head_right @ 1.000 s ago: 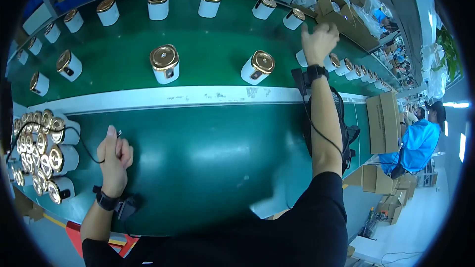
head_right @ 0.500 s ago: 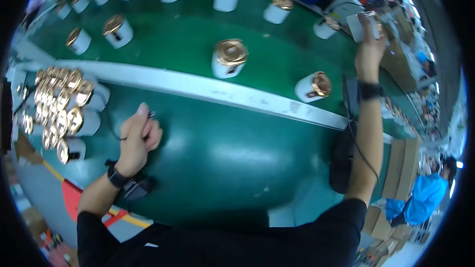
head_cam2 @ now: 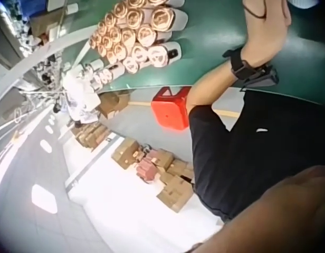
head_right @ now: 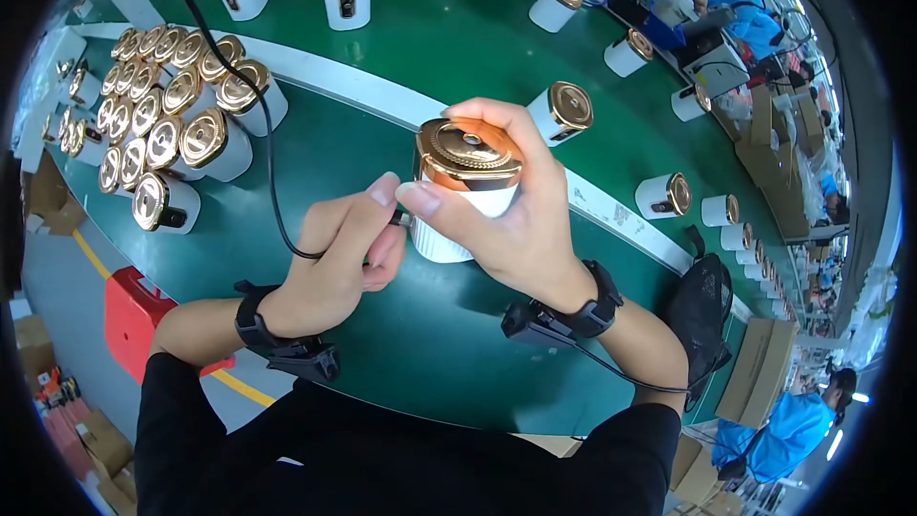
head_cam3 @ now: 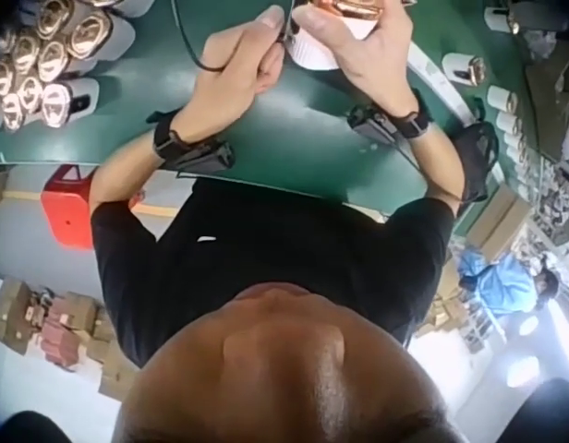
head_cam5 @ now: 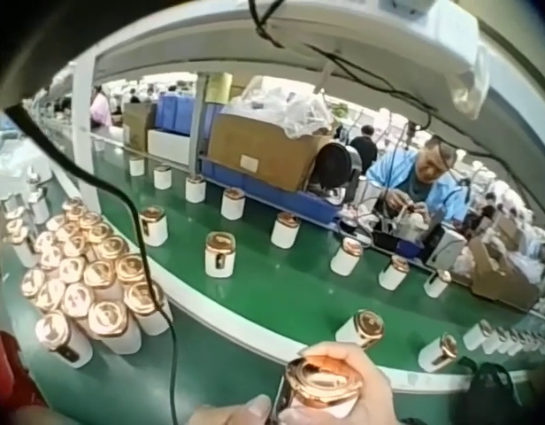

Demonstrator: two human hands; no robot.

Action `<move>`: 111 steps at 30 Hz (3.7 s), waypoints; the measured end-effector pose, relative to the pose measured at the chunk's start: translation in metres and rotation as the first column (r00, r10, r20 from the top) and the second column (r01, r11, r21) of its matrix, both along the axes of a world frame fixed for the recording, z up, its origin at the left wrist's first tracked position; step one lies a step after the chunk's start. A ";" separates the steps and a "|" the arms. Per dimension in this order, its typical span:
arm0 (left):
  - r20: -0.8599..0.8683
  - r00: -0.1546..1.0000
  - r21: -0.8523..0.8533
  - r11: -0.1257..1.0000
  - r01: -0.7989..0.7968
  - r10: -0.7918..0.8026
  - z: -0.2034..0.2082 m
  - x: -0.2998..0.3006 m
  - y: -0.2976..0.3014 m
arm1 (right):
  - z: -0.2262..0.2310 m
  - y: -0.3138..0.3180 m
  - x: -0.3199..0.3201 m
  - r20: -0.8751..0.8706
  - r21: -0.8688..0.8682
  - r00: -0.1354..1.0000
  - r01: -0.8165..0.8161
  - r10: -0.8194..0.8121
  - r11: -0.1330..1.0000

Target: The person picks up a humidifier, inserts a cable into its port, and places it on the conveyor belt, repeating this process for several units. Occasionally, the person also adjusts the position of other humidifiers already on the belt.

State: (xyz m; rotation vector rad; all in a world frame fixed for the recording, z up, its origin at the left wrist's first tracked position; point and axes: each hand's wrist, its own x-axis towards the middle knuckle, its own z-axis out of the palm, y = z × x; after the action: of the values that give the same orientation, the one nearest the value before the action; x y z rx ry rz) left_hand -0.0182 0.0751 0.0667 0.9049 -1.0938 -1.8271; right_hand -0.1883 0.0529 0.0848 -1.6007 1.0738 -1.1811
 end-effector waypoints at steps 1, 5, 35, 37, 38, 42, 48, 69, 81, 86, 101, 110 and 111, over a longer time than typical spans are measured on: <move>0.007 1.000 -0.004 1.000 -0.016 0.016 -0.001 0.002 0.000 | -0.001 -0.001 0.001 -0.042 -0.048 0.999 -0.001 -0.002 0.999; -0.026 0.999 0.010 0.999 -0.047 0.048 -0.008 0.005 -0.005 | 0.001 -0.003 0.005 -0.026 -0.016 1.000 0.004 -0.005 1.000; 0.147 0.978 -0.173 0.977 -0.123 0.149 -0.032 -0.005 -0.006 | -0.021 0.001 0.015 -0.026 0.154 0.993 0.114 -0.111 0.981; 0.119 0.980 -0.190 0.972 -0.137 0.161 -0.031 -0.010 -0.005 | -0.018 0.001 0.005 -0.035 0.138 0.994 0.106 -0.102 0.985; 0.115 0.973 -0.202 0.964 -0.175 0.201 -0.036 -0.015 -0.007 | -0.016 -0.002 -0.010 -0.055 0.126 0.987 0.154 -0.148 0.980; 0.073 0.938 -0.092 0.939 -0.333 0.340 -0.036 0.005 -0.028 | -0.006 -0.037 -0.112 -0.373 -0.344 0.820 0.312 -0.434 0.886; 0.068 0.970 -0.031 0.972 -0.233 0.234 -0.030 -0.038 -0.021 | 0.011 -0.006 -0.446 -0.719 -0.289 0.231 0.758 -0.655 0.585; 0.218 0.975 -0.067 0.996 0.066 -0.050 0.036 -0.096 -0.028 | 0.051 -0.080 -0.416 -0.817 -0.171 0.452 0.403 -0.358 0.899; 0.176 0.941 -0.110 0.944 0.312 -0.290 0.049 -0.109 -0.005 | 0.087 0.027 -0.162 -0.751 -0.140 0.654 -0.294 0.092 0.945; 0.287 0.938 -0.368 0.882 0.295 -0.194 0.032 -0.094 -0.003 | 0.077 0.024 -0.141 -0.689 -0.136 0.710 -0.320 0.142 0.938; 0.313 0.931 -0.693 0.715 0.089 0.188 0.007 -0.082 -0.028 | 0.061 0.018 -0.138 -0.860 -0.281 0.500 -0.298 -0.102 0.912; 0.200 0.948 -0.329 0.928 -0.174 0.248 0.017 -0.082 -0.059 | 0.022 -0.039 -0.410 -0.984 0.065 0.176 0.320 0.008 0.945; 0.218 0.950 -0.313 0.938 -0.150 0.224 0.016 -0.080 -0.059 | 0.018 -0.041 -0.422 -0.985 0.058 0.174 0.327 0.000 0.943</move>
State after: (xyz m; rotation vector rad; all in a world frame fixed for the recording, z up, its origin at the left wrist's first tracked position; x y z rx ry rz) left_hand -0.0981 0.0163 0.0827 1.0407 -1.3441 -1.3731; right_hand -0.6102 0.0118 0.1024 -2.0363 2.1669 0.1737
